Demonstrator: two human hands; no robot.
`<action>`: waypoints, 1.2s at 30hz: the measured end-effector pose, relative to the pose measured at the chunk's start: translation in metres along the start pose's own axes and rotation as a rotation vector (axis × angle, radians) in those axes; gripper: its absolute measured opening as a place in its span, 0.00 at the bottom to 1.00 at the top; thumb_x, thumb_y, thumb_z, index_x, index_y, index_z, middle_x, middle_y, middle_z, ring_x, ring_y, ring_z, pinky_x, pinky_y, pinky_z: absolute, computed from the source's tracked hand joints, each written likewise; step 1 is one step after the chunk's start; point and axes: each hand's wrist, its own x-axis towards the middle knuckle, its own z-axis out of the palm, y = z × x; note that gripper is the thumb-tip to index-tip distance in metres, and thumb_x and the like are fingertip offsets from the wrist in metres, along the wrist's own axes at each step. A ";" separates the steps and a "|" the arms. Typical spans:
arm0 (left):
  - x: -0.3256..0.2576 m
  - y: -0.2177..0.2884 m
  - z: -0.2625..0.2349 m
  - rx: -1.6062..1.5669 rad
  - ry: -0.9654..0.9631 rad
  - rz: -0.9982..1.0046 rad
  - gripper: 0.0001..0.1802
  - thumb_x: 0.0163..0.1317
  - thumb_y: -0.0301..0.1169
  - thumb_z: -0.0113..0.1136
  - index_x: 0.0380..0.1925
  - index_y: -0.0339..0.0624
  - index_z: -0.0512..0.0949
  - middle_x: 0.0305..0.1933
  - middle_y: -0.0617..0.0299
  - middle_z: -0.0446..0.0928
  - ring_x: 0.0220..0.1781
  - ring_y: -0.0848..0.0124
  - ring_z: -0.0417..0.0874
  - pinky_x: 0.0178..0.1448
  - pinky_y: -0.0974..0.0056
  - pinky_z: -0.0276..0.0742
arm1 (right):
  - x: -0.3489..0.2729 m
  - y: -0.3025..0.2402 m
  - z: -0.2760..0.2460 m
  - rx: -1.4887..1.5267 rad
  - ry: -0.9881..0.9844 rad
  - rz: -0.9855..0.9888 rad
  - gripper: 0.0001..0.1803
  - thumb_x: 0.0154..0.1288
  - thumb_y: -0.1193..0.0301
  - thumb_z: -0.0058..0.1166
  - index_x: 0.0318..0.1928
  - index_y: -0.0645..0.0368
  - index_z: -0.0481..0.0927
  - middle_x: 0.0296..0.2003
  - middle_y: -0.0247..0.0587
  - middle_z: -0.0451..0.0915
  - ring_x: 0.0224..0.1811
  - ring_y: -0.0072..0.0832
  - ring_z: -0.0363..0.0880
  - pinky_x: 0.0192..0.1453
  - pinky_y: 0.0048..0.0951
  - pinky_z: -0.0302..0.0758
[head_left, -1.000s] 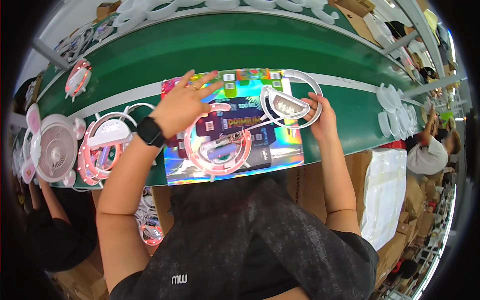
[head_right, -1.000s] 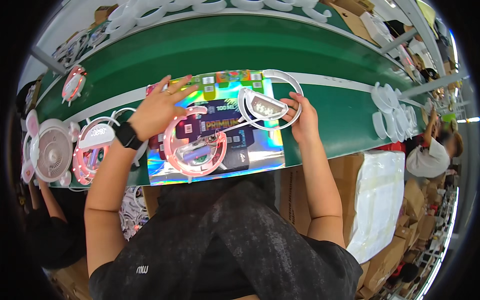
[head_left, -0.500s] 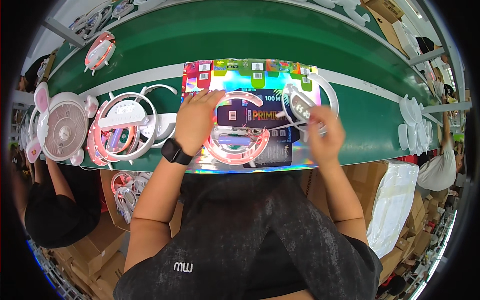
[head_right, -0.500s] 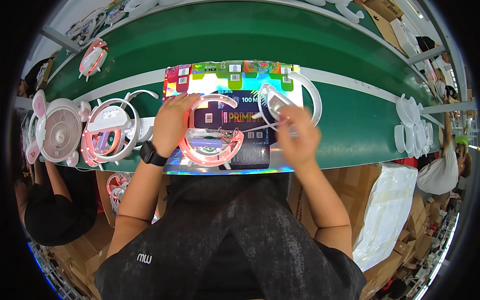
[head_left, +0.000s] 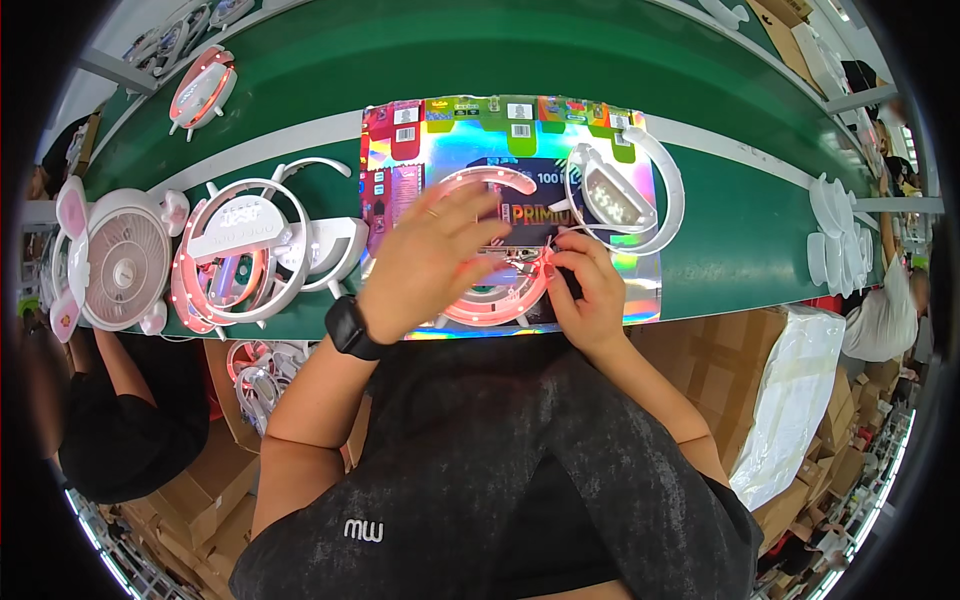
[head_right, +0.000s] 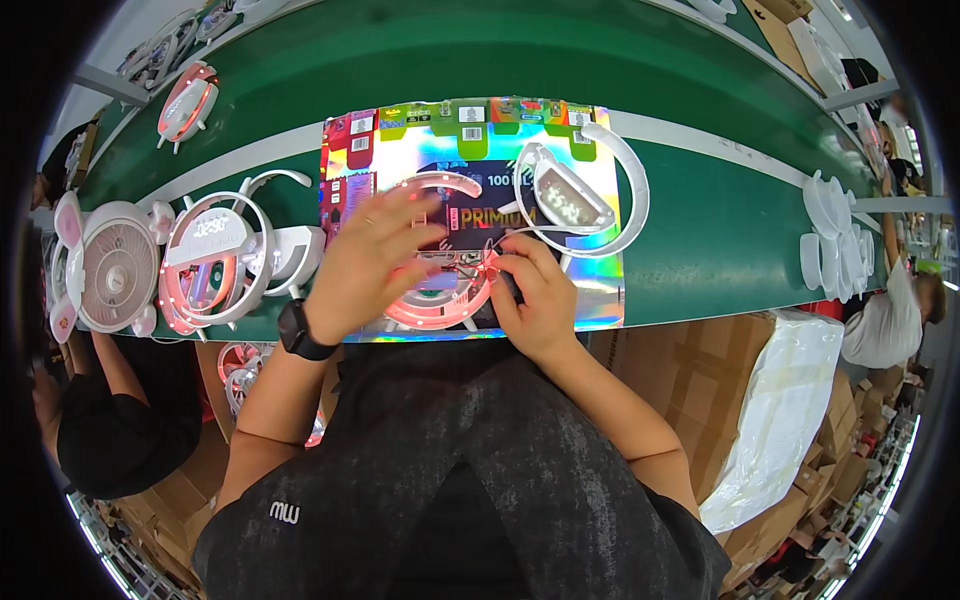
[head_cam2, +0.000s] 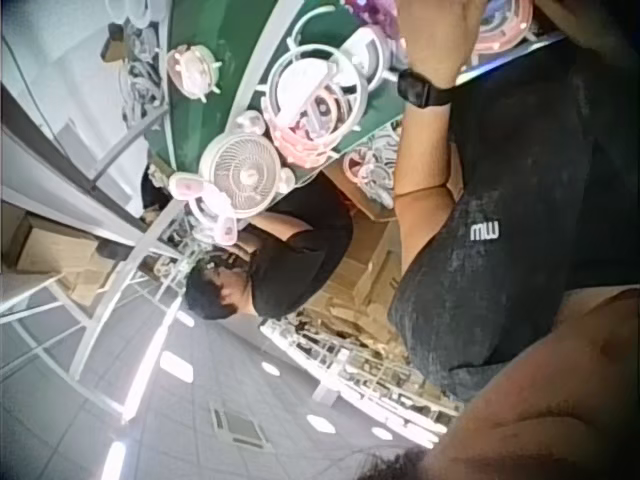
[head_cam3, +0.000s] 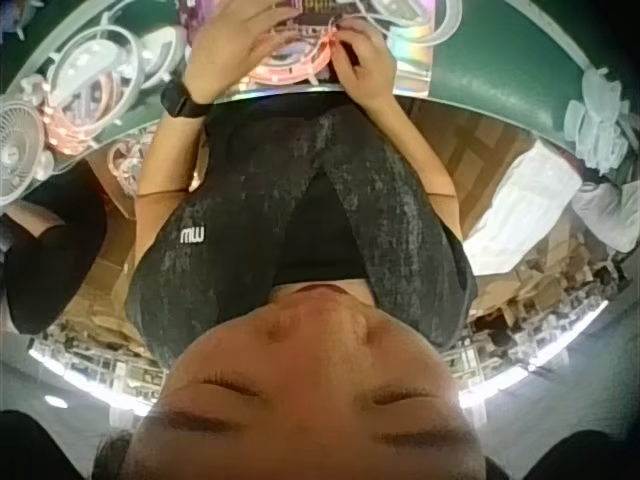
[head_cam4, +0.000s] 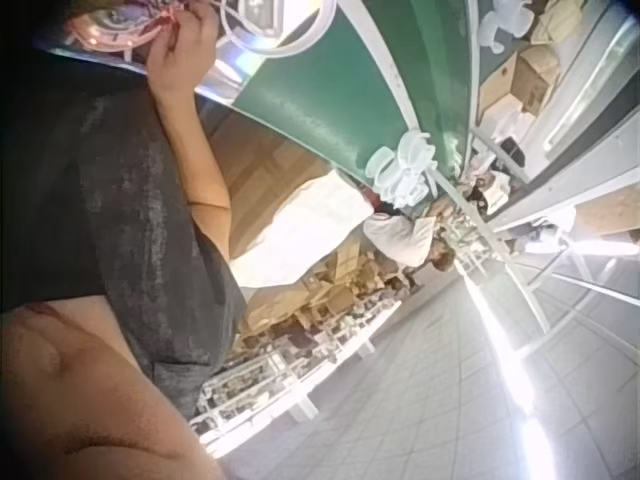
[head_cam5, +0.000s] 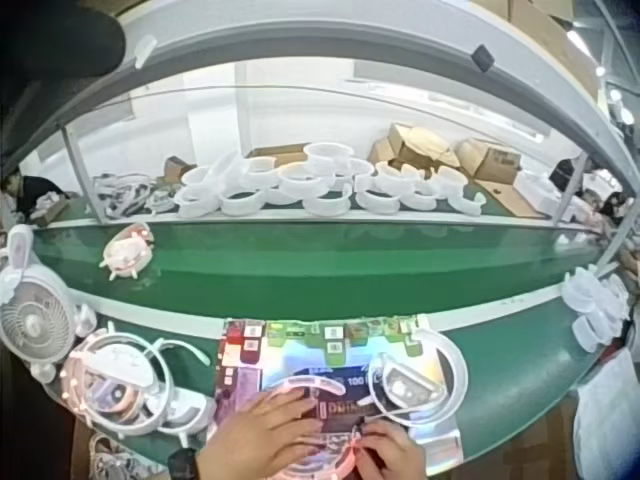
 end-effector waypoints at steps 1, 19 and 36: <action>-0.002 0.003 0.010 -0.150 -0.037 -0.059 0.17 0.58 0.37 0.66 0.47 0.45 0.81 0.59 0.55 0.78 0.64 0.57 0.76 0.70 0.51 0.68 | 0.001 -0.001 0.001 0.027 -0.005 -0.032 0.11 0.56 0.79 0.62 0.41 0.60 0.81 0.46 0.46 0.81 0.44 0.42 0.83 0.46 0.33 0.80; -0.002 0.032 0.036 -0.044 -0.035 -0.004 0.10 0.55 0.30 0.66 0.37 0.42 0.78 0.63 0.53 0.74 0.67 0.56 0.73 0.69 0.49 0.67 | -0.003 -0.008 -0.001 0.116 -0.115 0.076 0.09 0.55 0.81 0.62 0.39 0.63 0.82 0.43 0.45 0.81 0.44 0.39 0.82 0.48 0.32 0.78; 0.000 0.042 0.030 0.002 -0.017 -0.053 0.10 0.53 0.24 0.67 0.37 0.43 0.84 0.67 0.52 0.72 0.73 0.50 0.67 0.68 0.52 0.71 | -0.001 -0.005 0.001 0.071 -0.094 0.012 0.09 0.46 0.75 0.62 0.32 0.57 0.80 0.40 0.38 0.81 0.41 0.39 0.81 0.44 0.38 0.78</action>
